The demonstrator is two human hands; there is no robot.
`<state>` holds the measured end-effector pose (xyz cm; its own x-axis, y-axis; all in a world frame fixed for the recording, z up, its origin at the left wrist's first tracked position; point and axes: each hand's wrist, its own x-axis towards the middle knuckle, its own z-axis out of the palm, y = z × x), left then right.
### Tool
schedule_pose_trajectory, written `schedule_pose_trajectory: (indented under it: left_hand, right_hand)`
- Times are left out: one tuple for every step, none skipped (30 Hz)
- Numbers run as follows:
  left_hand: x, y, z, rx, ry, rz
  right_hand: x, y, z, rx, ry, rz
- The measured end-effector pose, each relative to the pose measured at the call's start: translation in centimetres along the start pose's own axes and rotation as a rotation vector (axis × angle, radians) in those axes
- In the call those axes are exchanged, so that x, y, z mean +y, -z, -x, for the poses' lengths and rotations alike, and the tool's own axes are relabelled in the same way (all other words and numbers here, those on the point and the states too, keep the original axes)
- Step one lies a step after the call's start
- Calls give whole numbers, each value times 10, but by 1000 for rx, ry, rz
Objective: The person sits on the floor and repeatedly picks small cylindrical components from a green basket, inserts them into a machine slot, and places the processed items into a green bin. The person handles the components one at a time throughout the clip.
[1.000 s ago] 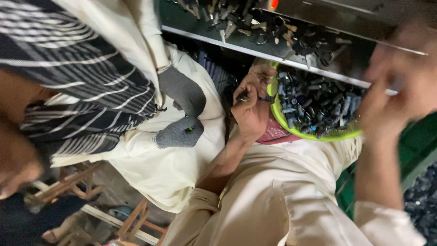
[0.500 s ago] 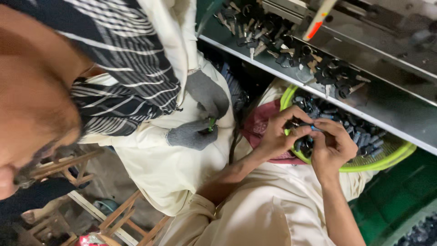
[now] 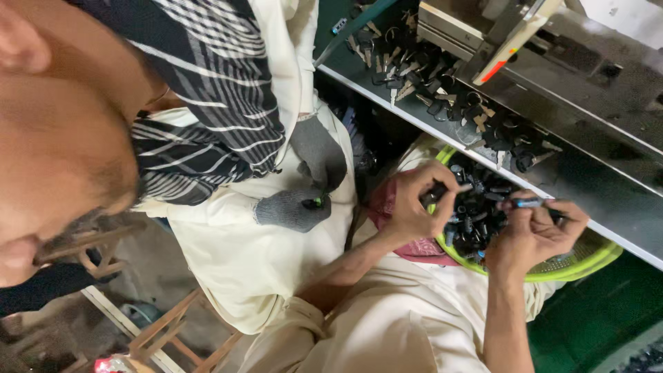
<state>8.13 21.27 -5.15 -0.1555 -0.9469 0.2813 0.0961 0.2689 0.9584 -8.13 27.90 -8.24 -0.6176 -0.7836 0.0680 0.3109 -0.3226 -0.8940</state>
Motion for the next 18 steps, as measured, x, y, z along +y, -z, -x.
schedule_pose_trajectory:
  left_hand:
    - [-5, 4, -10, 99, 0, 60]
    - [-10, 10, -24, 197, 1, 122]
    - [-17, 17, -43, 326, 77, 200]
    - [-25, 26, -67, 451, 152, 281]
    - [-34, 36, -94, 534, 113, 215]
    - [-42, 44, -123, 572, 35, 149]
    - [-48, 50, -146, 611, -42, 81]
    - [-53, 58, -165, 628, -131, -269]
    - [-56, 64, -176, 627, -218, -618]
    - [-56, 68, -176, 611, -173, -634]
    - [-55, 70, -170, 591, -128, -646]
    - [-52, 71, -161, 565, -86, -659]
    - [-48, 69, -147, 572, -124, -671]
    - [-44, 64, -127, 575, -150, -683]
    - [-39, 57, -109, 565, -106, -583]
    - [-34, 52, -93, 558, -60, -483]
    - [-31, 45, -79, 523, -86, -445]
    - [-27, 38, -67, 491, -111, -409]
  right_hand:
    - [-3, 3, -4, -12, 6, 36]
    - [-5, 5, -8, -23, 12, 75]
    - [-7, 7, -12, -32, 26, 111]
    - [-8, 7, -15, -65, 60, 151]
    - [-8, 7, -19, -96, 91, 190]
    - [-7, 5, -22, -127, 119, 228]
    - [-7, 5, -26, -167, 133, 241]
    - [-6, 3, -32, -207, 149, 253]
    - [-8, 4, -38, -245, 190, 292]
    - [-9, 5, -46, -283, 232, 328]
    - [-14, 9, -57, -316, 298, 395]
    - [-18, 14, -69, -335, 394, 488]
    - [-23, 19, -81, -346, 494, 577]
    - [-30, 28, -98, -349, 610, 704]
    - [-36, 36, -114, -363, 721, 834]
    - [-39, 43, -130, -390, 672, 785]
    - [-37, 46, -144, -431, 719, 854]
    - [-35, 49, -158, -471, 770, 918]
